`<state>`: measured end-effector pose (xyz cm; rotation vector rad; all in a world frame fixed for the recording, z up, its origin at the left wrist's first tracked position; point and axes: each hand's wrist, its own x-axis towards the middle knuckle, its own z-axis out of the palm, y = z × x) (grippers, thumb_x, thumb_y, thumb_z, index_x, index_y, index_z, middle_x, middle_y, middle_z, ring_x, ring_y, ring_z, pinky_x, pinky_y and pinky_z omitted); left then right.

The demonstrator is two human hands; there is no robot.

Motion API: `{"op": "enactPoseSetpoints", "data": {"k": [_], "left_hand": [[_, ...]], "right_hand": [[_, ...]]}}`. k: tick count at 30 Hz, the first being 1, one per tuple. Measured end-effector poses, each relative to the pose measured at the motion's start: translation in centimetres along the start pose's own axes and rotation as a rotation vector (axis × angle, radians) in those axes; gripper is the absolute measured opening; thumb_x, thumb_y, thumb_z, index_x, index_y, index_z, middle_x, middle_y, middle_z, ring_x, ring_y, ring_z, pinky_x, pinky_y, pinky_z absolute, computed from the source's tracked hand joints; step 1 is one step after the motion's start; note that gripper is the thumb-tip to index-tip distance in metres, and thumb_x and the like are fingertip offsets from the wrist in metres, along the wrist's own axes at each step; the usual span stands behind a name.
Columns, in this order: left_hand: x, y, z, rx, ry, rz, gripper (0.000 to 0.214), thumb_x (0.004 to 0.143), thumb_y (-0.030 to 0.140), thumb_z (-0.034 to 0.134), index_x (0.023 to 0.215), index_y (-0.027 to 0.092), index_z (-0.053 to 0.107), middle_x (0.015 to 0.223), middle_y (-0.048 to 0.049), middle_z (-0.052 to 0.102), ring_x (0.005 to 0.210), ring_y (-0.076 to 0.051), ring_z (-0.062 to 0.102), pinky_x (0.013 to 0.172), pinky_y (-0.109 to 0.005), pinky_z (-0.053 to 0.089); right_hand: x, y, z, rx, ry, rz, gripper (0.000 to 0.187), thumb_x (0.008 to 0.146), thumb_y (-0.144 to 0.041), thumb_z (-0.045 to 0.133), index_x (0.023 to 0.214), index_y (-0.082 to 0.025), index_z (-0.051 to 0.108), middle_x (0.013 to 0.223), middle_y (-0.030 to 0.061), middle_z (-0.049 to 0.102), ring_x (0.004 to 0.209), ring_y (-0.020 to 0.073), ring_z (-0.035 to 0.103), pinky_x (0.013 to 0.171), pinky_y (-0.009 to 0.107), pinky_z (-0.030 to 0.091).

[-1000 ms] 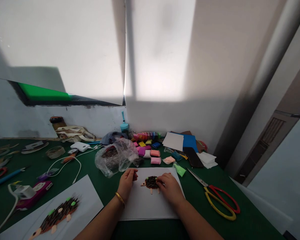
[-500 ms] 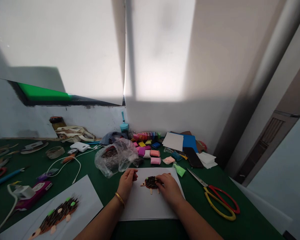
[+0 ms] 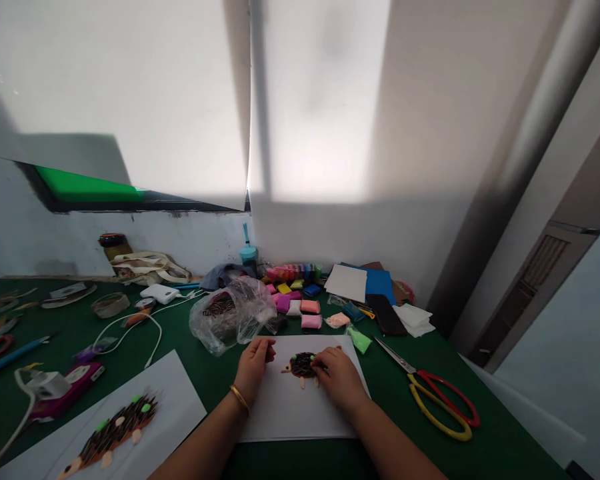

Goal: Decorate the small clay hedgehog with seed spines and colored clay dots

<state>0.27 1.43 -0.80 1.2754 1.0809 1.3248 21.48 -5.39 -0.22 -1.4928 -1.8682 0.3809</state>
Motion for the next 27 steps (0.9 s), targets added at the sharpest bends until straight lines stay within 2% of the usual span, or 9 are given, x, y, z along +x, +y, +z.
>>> {"op": "enactPoseSetpoints", "data": {"k": [6,14,19,27], "left_hand": [[0.09,-0.22,-0.02,-0.007,0.002,0.021,0.04,0.073,0.054,0.054,0.076,0.015,0.065,0.062,-0.0018,0.058,0.059,-0.012,0.054,0.057,-0.024,0.043],[-0.02,-0.02,-0.06,-0.004,0.003,0.014,0.04,0.073,0.054,0.054,0.077,0.015,0.065,0.062,-0.0012,0.058,0.059,-0.012,0.054,0.056,-0.023,0.043],[0.15,-0.25,-0.01,-0.002,0.003,0.015,0.039,0.074,0.052,0.054,0.077,0.015,0.065,0.062,-0.0014,0.058,0.058,-0.012,0.054,0.056,-0.024,0.042],[0.07,-0.06,-0.03,0.003,-0.002,0.017,0.038,0.074,0.051,0.054,0.077,0.015,0.065,0.062,-0.0012,0.058,0.058,-0.012,0.054,0.056,-0.023,0.042]], "right_hand": [[0.0,0.2,0.18,0.002,0.019,-0.015,0.011,0.079,-0.023,0.054,0.079,-0.023,0.064,0.084,0.0026,0.062,0.085,0.0184,0.056,0.081,0.033,0.041],[-0.03,0.14,-0.11,-0.009,0.042,-0.012,0.015,0.083,-0.03,0.052,0.076,-0.023,0.062,0.079,0.0018,0.061,0.079,0.0179,0.055,0.079,0.032,0.041],[0.07,0.36,0.02,0.007,0.011,-0.015,0.017,0.085,-0.032,0.05,0.086,-0.025,0.065,0.087,0.0028,0.062,0.086,0.0194,0.055,0.081,0.034,0.041],[0.08,0.31,0.23,0.009,0.019,0.01,0.016,0.083,-0.03,0.051,0.079,-0.023,0.065,0.085,0.0037,0.061,0.086,0.0197,0.055,0.082,0.035,0.041]]}}
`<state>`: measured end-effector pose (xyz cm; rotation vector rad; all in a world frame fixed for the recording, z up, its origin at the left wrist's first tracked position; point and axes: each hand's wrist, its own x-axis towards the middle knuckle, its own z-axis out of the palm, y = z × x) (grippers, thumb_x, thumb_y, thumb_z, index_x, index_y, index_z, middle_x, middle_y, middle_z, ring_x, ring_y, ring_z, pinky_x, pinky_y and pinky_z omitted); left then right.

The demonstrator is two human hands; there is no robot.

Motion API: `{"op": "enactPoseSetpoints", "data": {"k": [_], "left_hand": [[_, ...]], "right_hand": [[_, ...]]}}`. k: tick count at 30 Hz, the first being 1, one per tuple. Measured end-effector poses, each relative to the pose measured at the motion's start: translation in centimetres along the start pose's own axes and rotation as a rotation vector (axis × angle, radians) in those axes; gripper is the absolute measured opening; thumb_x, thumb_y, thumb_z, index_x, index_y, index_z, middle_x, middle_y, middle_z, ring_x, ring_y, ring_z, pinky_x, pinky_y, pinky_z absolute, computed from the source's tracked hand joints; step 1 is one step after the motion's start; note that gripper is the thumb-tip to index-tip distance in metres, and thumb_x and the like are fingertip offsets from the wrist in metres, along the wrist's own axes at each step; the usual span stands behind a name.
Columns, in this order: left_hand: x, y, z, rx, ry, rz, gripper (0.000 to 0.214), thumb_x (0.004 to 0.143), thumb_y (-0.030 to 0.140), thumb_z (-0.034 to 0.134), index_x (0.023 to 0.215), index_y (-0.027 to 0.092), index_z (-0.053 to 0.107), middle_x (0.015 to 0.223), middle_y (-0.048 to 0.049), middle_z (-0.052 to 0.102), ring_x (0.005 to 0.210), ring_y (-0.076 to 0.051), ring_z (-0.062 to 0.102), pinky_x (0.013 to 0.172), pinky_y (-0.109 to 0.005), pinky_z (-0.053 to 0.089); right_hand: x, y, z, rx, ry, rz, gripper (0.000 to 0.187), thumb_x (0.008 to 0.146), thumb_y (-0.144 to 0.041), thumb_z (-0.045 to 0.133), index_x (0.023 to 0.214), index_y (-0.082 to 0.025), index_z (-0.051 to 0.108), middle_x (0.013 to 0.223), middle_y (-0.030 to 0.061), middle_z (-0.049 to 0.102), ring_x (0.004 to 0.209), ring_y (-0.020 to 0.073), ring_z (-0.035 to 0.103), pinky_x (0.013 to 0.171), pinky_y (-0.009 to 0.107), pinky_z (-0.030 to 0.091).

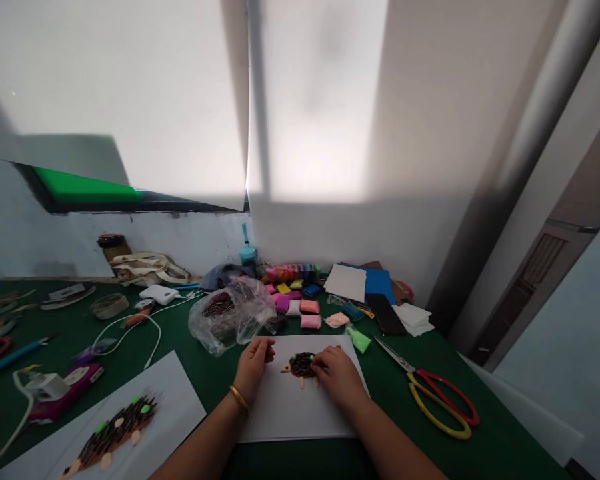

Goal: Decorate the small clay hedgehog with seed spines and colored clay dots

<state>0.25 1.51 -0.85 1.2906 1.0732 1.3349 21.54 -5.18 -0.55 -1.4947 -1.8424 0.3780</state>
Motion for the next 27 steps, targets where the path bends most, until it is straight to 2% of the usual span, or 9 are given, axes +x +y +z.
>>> {"op": "enactPoseSetpoints", "data": {"k": [6,12,14,17,20,27], "left_hand": [[0.0,-0.2,-0.1,0.029,-0.015,0.001,0.036,0.077,0.048,0.05,0.08,0.015,0.064,0.063,-0.0008,0.058,0.06,-0.012,0.054,0.057,-0.023,0.042],[0.1,-0.6,0.0,0.092,-0.037,0.039,0.035,0.08,0.046,0.048,0.082,0.015,0.064,0.065,-0.0017,0.058,0.062,-0.014,0.055,0.059,-0.025,0.044],[0.0,-0.5,0.1,0.174,-0.058,0.089,0.03,0.08,0.04,0.049,0.085,0.015,0.064,0.07,-0.0034,0.06,0.066,-0.015,0.057,0.063,-0.028,0.046],[-0.4,-0.4,0.3,0.39,-0.128,0.245,0.023,0.078,0.022,0.048,0.089,0.017,0.068,0.085,-0.0057,0.061,0.081,-0.017,0.057,0.077,-0.032,0.046],[-0.7,-0.4,0.5,0.596,-0.203,0.349,0.035,0.073,0.009,0.044,0.094,0.02,0.07,0.089,-0.0058,0.058,0.085,-0.017,0.055,0.082,-0.033,0.045],[-1.0,-0.2,0.8,0.775,-0.298,0.382,0.038,0.073,0.009,0.047,0.097,0.024,0.072,0.086,-0.006,0.056,0.085,-0.018,0.053,0.08,-0.033,0.044]], "right_hand": [[0.1,-0.4,0.0,0.003,-0.027,0.027,0.013,0.081,-0.027,0.054,0.077,-0.022,0.065,0.085,0.003,0.062,0.085,0.0175,0.055,0.081,0.031,0.04],[0.0,-0.5,-0.3,0.022,0.0,0.009,0.012,0.08,-0.029,0.055,0.077,-0.022,0.064,0.083,0.0029,0.061,0.084,0.0184,0.055,0.078,0.031,0.04],[0.1,-0.2,-0.4,0.022,0.017,0.0,0.017,0.083,-0.031,0.052,0.077,-0.022,0.065,0.081,0.0035,0.06,0.083,0.0187,0.054,0.075,0.03,0.041],[0.1,0.4,-0.6,0.011,0.056,0.008,0.024,0.086,-0.028,0.044,0.081,-0.022,0.066,0.081,0.0043,0.06,0.083,0.0186,0.055,0.075,0.03,0.042],[0.1,0.7,-0.8,-0.007,0.062,0.036,0.026,0.084,-0.025,0.043,0.087,-0.023,0.069,0.083,0.0047,0.062,0.085,0.0188,0.056,0.076,0.03,0.043],[0.0,0.6,-0.5,-0.03,0.01,0.024,0.03,0.081,-0.022,0.044,0.094,-0.022,0.071,0.085,0.0057,0.063,0.086,0.0188,0.057,0.077,0.031,0.044]]}}
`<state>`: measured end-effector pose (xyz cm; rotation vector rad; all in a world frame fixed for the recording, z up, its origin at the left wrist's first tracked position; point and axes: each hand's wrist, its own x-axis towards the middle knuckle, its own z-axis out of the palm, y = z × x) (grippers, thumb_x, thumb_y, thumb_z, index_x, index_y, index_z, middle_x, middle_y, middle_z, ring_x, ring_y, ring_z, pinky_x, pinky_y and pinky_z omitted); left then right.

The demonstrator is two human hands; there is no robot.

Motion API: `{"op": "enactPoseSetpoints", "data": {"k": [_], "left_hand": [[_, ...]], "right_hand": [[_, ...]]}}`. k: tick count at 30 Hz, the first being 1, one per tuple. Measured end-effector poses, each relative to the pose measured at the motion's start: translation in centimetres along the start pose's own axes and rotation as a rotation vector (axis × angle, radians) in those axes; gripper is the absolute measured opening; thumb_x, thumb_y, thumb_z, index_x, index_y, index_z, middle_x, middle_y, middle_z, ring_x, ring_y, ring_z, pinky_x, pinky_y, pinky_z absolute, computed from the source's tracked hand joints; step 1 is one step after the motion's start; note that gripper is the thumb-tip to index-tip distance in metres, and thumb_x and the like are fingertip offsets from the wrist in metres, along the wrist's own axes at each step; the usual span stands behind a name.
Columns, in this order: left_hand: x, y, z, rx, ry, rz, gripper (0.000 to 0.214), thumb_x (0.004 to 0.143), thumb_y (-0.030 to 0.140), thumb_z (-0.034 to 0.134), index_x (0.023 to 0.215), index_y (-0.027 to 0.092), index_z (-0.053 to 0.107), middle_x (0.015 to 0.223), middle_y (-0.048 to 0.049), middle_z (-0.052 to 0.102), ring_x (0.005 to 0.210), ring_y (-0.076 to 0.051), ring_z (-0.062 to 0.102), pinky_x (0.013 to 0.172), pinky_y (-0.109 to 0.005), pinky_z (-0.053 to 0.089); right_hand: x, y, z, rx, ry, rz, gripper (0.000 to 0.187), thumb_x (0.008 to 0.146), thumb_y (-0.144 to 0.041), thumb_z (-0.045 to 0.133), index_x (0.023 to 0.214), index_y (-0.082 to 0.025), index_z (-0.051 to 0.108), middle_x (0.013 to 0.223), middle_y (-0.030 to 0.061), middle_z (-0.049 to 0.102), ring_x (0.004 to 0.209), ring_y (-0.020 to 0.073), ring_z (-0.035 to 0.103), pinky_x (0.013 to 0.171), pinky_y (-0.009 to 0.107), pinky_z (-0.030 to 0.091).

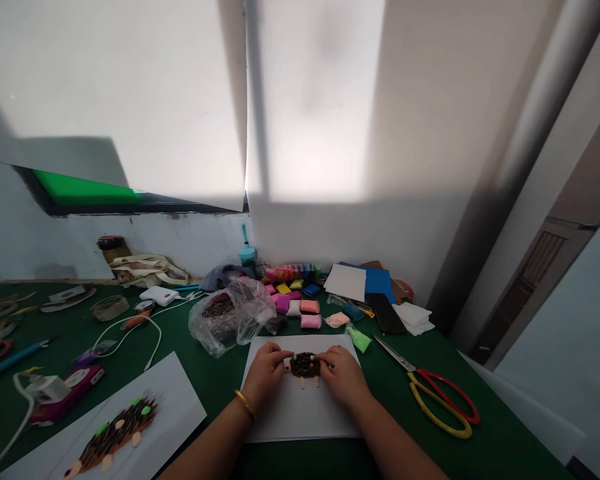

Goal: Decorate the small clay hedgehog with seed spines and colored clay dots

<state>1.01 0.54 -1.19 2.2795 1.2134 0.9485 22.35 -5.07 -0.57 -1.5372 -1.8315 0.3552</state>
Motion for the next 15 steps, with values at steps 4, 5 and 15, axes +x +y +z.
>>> {"op": "enactPoseSetpoints", "data": {"k": [4,5,15], "left_hand": [[-0.1,0.2,-0.1,0.019,-0.02,0.004,0.037,0.074,0.011,0.047,0.097,0.026,0.072,0.086,-0.006,0.057,0.086,-0.019,0.053,0.08,-0.033,0.044],[-0.1,0.2,-0.1,0.017,-0.02,0.004,0.037,0.074,0.011,0.047,0.098,0.025,0.071,0.087,-0.006,0.057,0.086,-0.019,0.053,0.081,-0.033,0.044],[0.3,-0.7,-0.2,-0.153,0.116,-0.094,0.03,0.078,0.01,0.043,0.093,0.018,0.067,0.089,-0.0056,0.06,0.087,-0.017,0.056,0.083,-0.033,0.045]], "right_hand": [[0.0,-0.1,0.2,-0.005,-0.012,-0.009,0.03,0.081,-0.022,0.044,0.095,-0.023,0.071,0.086,0.0057,0.063,0.087,0.0186,0.057,0.078,0.03,0.044],[0.0,0.0,0.1,-0.004,-0.014,-0.005,0.031,0.081,-0.022,0.044,0.095,-0.023,0.071,0.086,0.0055,0.063,0.087,0.0185,0.057,0.078,0.03,0.044],[0.2,3.2,-2.2,-0.297,0.159,0.222,0.034,0.087,-0.028,0.037,0.107,-0.022,0.064,0.106,0.0067,0.062,0.099,0.0194,0.055,0.083,0.028,0.04]]}}
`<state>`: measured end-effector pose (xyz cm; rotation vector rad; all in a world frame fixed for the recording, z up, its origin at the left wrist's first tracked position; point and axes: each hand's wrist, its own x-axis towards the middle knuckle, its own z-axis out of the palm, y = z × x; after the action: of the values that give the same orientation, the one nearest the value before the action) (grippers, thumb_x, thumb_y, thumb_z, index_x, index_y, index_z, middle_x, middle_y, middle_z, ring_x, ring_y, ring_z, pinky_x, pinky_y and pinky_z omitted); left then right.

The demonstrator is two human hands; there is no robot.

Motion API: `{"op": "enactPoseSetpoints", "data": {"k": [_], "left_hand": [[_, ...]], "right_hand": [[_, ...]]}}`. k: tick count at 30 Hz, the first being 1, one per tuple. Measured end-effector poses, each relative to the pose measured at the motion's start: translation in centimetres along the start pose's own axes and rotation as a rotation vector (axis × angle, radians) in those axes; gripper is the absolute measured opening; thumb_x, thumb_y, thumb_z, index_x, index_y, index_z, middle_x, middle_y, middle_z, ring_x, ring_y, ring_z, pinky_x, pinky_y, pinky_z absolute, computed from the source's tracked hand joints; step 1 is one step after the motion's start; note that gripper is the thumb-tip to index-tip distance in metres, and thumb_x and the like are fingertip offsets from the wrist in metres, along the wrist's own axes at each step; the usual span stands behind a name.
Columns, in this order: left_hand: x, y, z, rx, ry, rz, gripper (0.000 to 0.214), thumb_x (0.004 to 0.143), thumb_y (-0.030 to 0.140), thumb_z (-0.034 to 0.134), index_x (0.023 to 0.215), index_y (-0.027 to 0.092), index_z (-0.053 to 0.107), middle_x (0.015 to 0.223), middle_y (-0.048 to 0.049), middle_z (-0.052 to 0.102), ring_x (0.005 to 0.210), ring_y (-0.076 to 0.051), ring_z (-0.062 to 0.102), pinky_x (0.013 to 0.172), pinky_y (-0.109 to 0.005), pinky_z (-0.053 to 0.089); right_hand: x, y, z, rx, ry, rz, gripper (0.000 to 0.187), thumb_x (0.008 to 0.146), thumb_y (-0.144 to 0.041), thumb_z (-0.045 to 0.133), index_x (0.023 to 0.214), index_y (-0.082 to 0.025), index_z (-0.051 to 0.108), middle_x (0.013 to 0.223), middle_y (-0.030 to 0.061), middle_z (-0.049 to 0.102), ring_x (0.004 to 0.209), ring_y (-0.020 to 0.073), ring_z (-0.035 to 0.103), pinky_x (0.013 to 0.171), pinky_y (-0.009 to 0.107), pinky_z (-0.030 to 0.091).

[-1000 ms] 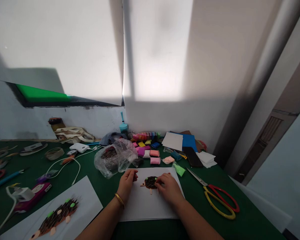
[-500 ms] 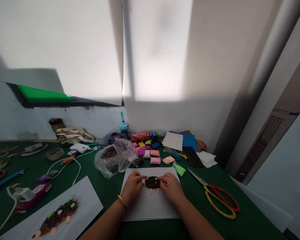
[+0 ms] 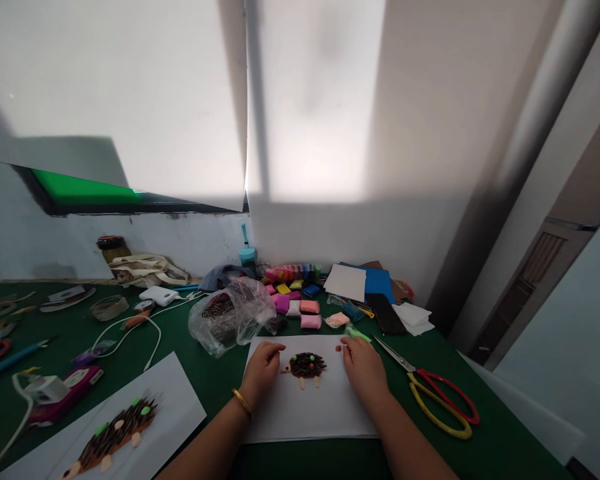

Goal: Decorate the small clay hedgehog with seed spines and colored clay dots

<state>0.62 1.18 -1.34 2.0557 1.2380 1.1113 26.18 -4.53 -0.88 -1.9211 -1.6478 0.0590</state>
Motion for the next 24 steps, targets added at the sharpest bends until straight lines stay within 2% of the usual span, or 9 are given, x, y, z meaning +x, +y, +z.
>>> {"op": "enactPoseSetpoints", "data": {"k": [4,8,12,16,20,24], "left_hand": [[0.1,-0.3,0.1,-0.021,0.047,0.01,0.027,0.076,0.009,0.044,0.087,0.018,0.067,0.085,-0.004,0.061,0.084,-0.015,0.057,0.08,-0.032,0.046],[0.0,-0.4,0.2,-0.028,0.065,0.012,0.026,0.076,0.009,0.045,0.084,0.019,0.067,0.084,-0.0031,0.062,0.083,-0.015,0.057,0.08,-0.032,0.046],[0.1,-0.3,0.1,-0.041,0.082,0.019,0.025,0.076,0.01,0.044,0.084,0.019,0.066,0.085,-0.003,0.062,0.084,-0.015,0.057,0.081,-0.032,0.046],[-0.2,0.7,-0.4,-0.048,0.07,0.056,0.023,0.08,0.016,0.044,0.088,0.019,0.065,0.088,-0.0043,0.061,0.086,-0.017,0.057,0.08,-0.033,0.046],[-1.0,3.3,-0.7,-0.054,-0.021,0.069,0.022,0.083,0.031,0.049,0.094,0.02,0.065,0.088,-0.0049,0.061,0.081,-0.016,0.056,0.075,-0.03,0.044],[-1.7,5.8,-0.2,-0.056,-0.21,0.008,0.021,0.077,0.04,0.058,0.084,0.021,0.065,0.08,-0.0014,0.063,0.073,-0.016,0.056,0.065,-0.027,0.041]], "right_hand": [[0.0,-0.5,0.5,-0.183,-0.07,-0.035,0.031,0.085,-0.034,0.046,0.109,-0.023,0.062,0.099,0.0071,0.062,0.096,0.0204,0.054,0.078,0.028,0.039],[0.2,-0.9,0.8,-0.225,-0.075,-0.027,0.018,0.084,-0.029,0.049,0.089,-0.021,0.064,0.089,0.0062,0.061,0.09,0.0192,0.054,0.069,0.026,0.036],[0.2,-0.5,0.9,-0.096,-0.012,-0.051,0.014,0.084,-0.027,0.047,0.078,-0.021,0.058,0.08,0.0046,0.059,0.079,0.0177,0.055,0.062,0.026,0.036],[-0.4,-1.4,0.9,0.164,0.009,-0.098,0.014,0.085,-0.029,0.045,0.08,-0.022,0.055,0.076,0.0022,0.058,0.07,0.0163,0.054,0.061,0.027,0.04],[-1.8,-4.1,0.8,0.372,-0.01,-0.299,0.012,0.085,-0.029,0.049,0.088,-0.021,0.056,0.084,0.0039,0.059,0.078,0.0178,0.055,0.071,0.031,0.044],[-3.3,-6.2,0.9,0.426,-0.042,-0.432,0.008,0.083,-0.024,0.053,0.09,-0.021,0.058,0.084,0.0036,0.059,0.079,0.0174,0.055,0.073,0.03,0.045]]}}
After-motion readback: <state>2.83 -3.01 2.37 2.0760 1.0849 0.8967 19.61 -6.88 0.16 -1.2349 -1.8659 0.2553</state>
